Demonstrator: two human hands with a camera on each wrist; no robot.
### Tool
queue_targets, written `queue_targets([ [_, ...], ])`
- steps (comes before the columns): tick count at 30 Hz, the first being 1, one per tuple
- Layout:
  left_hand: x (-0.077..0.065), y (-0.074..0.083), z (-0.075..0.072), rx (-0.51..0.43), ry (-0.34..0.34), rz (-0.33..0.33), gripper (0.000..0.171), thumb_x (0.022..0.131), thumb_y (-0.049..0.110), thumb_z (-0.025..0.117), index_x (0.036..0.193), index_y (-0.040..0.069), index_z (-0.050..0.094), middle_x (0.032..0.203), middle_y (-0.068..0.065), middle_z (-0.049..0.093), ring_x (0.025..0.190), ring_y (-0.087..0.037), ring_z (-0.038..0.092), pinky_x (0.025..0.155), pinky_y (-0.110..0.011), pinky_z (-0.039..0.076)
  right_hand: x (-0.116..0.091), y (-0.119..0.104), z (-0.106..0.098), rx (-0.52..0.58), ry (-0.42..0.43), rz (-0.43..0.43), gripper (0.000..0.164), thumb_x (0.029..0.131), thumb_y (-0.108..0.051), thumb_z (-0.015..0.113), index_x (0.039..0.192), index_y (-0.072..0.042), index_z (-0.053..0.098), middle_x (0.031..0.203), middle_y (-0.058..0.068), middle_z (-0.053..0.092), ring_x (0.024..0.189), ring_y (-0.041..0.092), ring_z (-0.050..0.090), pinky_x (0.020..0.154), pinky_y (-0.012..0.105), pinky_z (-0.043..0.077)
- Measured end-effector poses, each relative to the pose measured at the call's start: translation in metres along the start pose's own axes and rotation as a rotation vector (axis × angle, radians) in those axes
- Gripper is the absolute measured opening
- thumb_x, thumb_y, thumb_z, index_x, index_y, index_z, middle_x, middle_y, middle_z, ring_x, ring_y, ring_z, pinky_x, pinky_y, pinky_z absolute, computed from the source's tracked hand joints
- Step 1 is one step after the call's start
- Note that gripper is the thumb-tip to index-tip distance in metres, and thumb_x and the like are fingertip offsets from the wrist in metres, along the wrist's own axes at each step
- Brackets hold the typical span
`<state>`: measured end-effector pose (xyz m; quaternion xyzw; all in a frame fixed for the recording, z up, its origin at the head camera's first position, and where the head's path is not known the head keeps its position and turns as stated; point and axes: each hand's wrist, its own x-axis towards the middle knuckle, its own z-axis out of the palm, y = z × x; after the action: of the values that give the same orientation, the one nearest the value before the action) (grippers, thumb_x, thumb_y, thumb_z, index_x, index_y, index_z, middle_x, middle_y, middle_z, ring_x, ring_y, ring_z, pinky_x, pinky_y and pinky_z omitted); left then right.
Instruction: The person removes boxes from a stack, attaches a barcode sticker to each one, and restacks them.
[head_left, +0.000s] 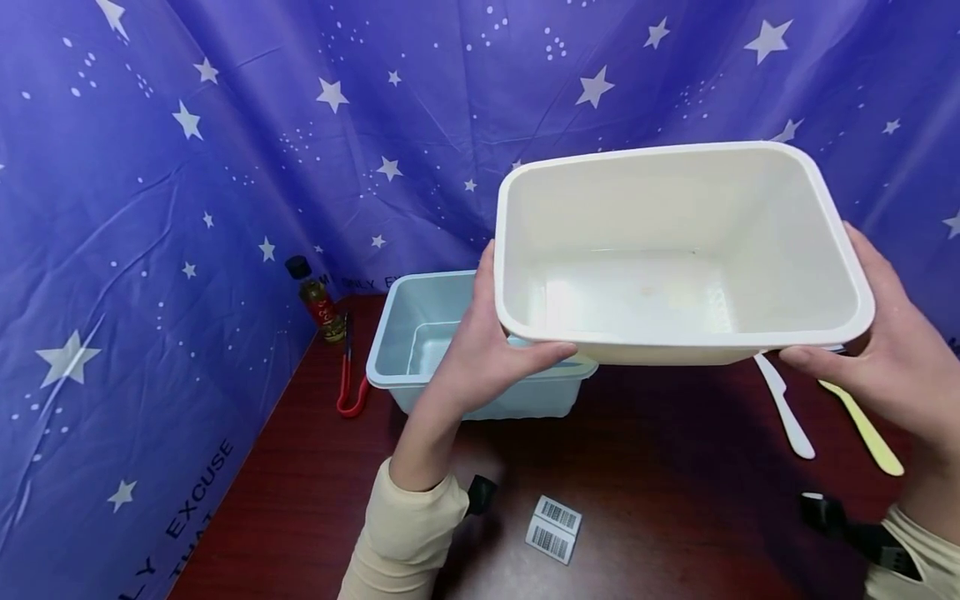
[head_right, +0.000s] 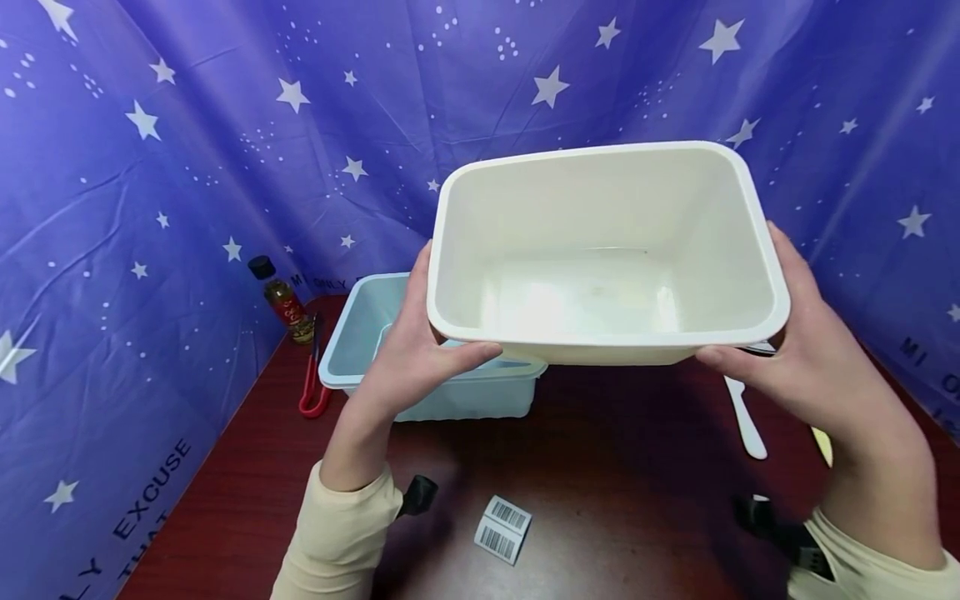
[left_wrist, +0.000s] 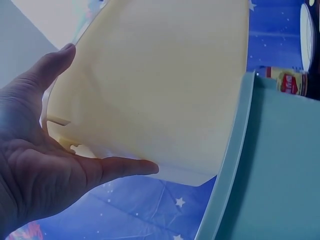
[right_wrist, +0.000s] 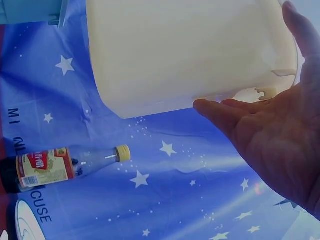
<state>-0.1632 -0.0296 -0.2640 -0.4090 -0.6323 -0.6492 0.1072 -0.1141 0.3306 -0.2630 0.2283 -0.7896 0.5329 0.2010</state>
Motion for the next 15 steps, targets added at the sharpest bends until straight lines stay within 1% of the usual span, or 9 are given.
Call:
queue_targets([
  [2, 0.001, 0.000, 0.004, -0.002, 0.001, -0.003, 0.119, 0.068, -0.010, 0.088, 0.158, 0.023, 0.017, 0.138, -0.004, 0.046, 0.118, -0.023, 0.054, 0.092, -0.043, 0.054, 0.001, 0.004, -0.004, 0.029, 0.011, -0.036, 0.120, 0.059, 0.028, 0.077, 0.160, -0.010, 0.025, 0.130, 0.010, 0.052, 0.098, 0.015, 0.057, 0.069, 0.011, 0.050],
  [5, 0.003, 0.000, 0.008, 0.004, 0.003, -0.013, 0.118, 0.068, -0.008, 0.088, 0.157, 0.024, 0.018, 0.137, -0.001, 0.046, 0.118, -0.021, 0.054, 0.092, -0.042, 0.054, 0.000, 0.007, -0.009, 0.022, 0.047, -0.078, 0.120, 0.056, 0.025, 0.082, 0.158, -0.007, 0.029, 0.129, 0.007, 0.054, 0.099, 0.013, 0.057, 0.078, 0.011, 0.046],
  [9, 0.003, -0.001, 0.014, 0.009, 0.011, -0.017, 0.118, 0.069, -0.005, 0.089, 0.157, 0.024, 0.017, 0.137, 0.000, 0.046, 0.117, -0.019, 0.054, 0.093, -0.049, 0.053, 0.000, 0.008, -0.015, -0.073, 0.079, -0.092, 0.119, 0.054, 0.021, 0.086, 0.157, -0.006, 0.032, 0.129, 0.005, 0.055, 0.099, 0.011, 0.056, 0.082, 0.011, 0.042],
  [12, 0.004, -0.002, 0.018, 0.011, 0.016, -0.011, 0.118, 0.069, -0.004, 0.089, 0.157, 0.025, 0.017, 0.136, 0.001, 0.047, 0.117, -0.020, 0.054, 0.094, -0.050, 0.053, 0.001, 0.010, -0.018, 0.052, 0.073, -0.101, 0.116, 0.053, 0.024, 0.083, 0.155, -0.001, 0.033, 0.126, 0.012, 0.057, 0.095, 0.015, 0.058, 0.076, 0.013, 0.047],
  [15, 0.005, -0.001, 0.023, 0.008, 0.018, -0.012, 0.117, 0.069, -0.004, 0.089, 0.157, 0.025, 0.017, 0.136, 0.000, 0.047, 0.116, -0.020, 0.055, 0.095, -0.048, 0.052, 0.000, 0.015, -0.023, 0.128, 0.087, -0.130, 0.112, 0.054, 0.024, 0.082, 0.153, 0.003, 0.035, 0.125, 0.013, 0.058, 0.094, 0.016, 0.058, 0.075, 0.011, 0.048],
])
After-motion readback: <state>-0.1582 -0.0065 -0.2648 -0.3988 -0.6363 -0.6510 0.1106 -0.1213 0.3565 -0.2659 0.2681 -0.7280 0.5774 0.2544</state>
